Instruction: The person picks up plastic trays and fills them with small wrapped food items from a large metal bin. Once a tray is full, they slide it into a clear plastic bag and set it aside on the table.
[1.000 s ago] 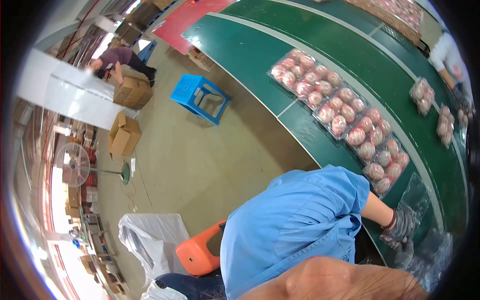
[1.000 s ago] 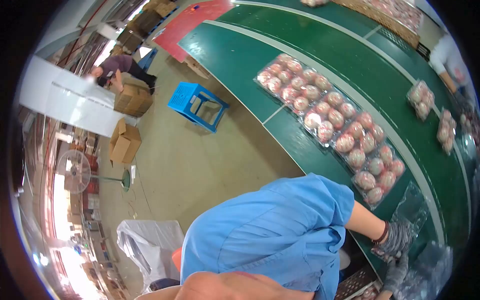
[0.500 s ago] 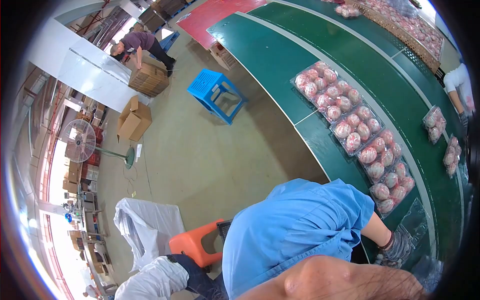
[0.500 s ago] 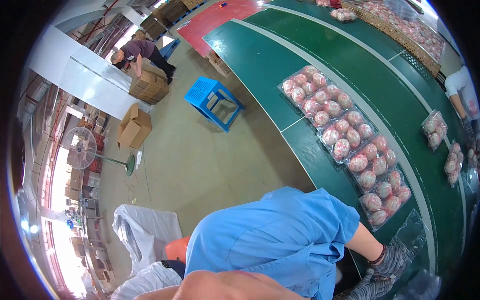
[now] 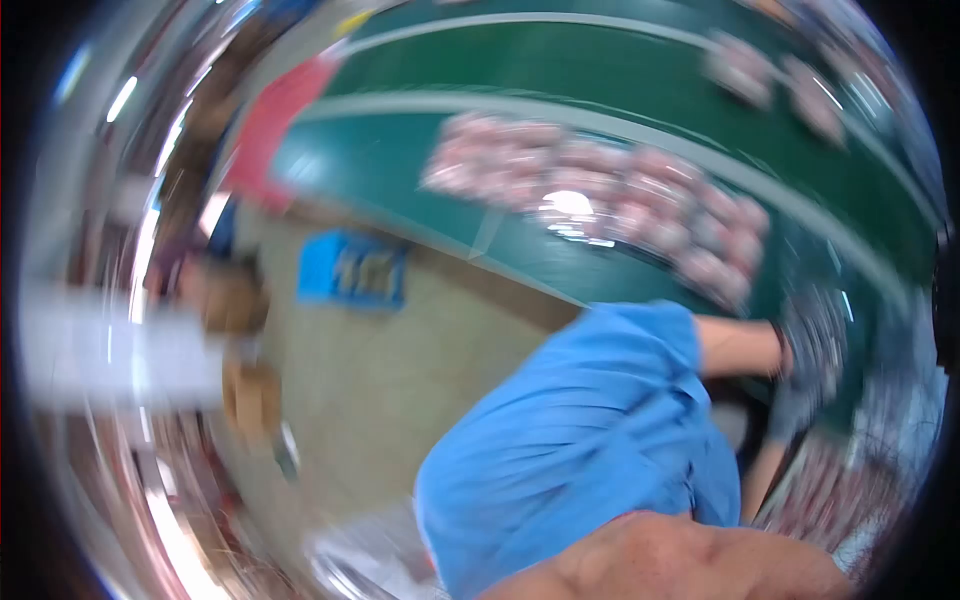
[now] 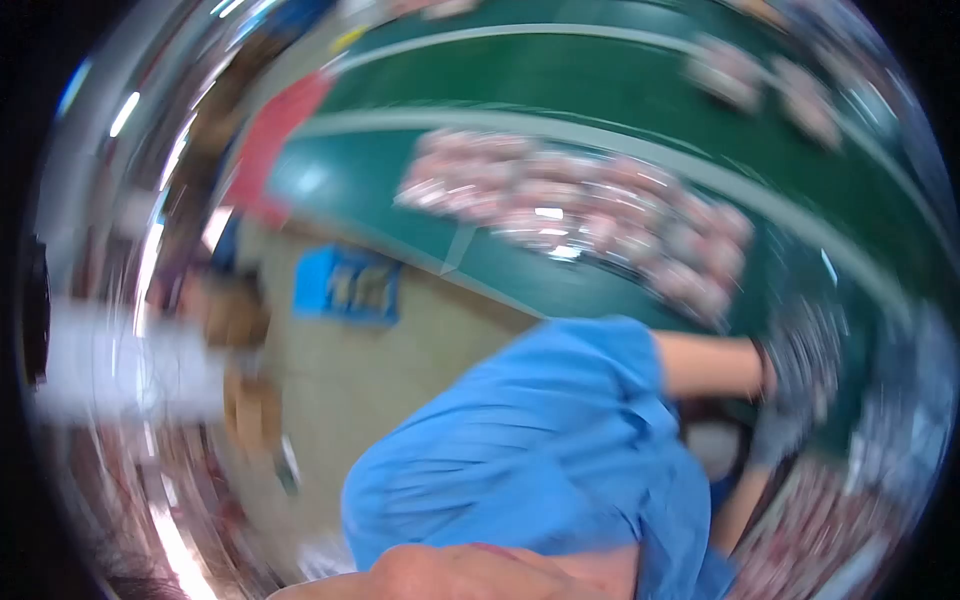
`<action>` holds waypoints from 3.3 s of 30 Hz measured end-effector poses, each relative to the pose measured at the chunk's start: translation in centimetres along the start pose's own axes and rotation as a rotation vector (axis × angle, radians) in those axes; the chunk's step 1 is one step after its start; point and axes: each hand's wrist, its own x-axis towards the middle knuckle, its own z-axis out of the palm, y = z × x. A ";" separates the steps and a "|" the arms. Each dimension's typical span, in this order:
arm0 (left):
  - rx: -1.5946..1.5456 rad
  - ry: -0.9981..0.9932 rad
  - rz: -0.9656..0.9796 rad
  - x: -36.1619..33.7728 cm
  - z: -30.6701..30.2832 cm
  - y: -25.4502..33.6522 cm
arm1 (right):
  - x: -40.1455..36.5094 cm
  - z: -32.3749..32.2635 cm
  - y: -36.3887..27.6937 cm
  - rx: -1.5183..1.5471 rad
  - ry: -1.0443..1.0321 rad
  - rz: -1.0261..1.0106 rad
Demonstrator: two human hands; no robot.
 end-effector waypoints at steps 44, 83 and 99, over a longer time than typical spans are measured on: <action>-0.194 -0.339 0.071 0.5 0.0 2.4 | -13.6 -16.2 10.6 1.736 0.448 0.227; -0.194 -0.616 -0.173 2.9 -1.5 2.6 | 10.7 -7.8 8.1 0.884 -0.065 0.032; -0.220 -0.586 -0.216 3.0 -0.8 2.5 | 11.4 -8.0 1.0 -0.618 -0.205 -0.239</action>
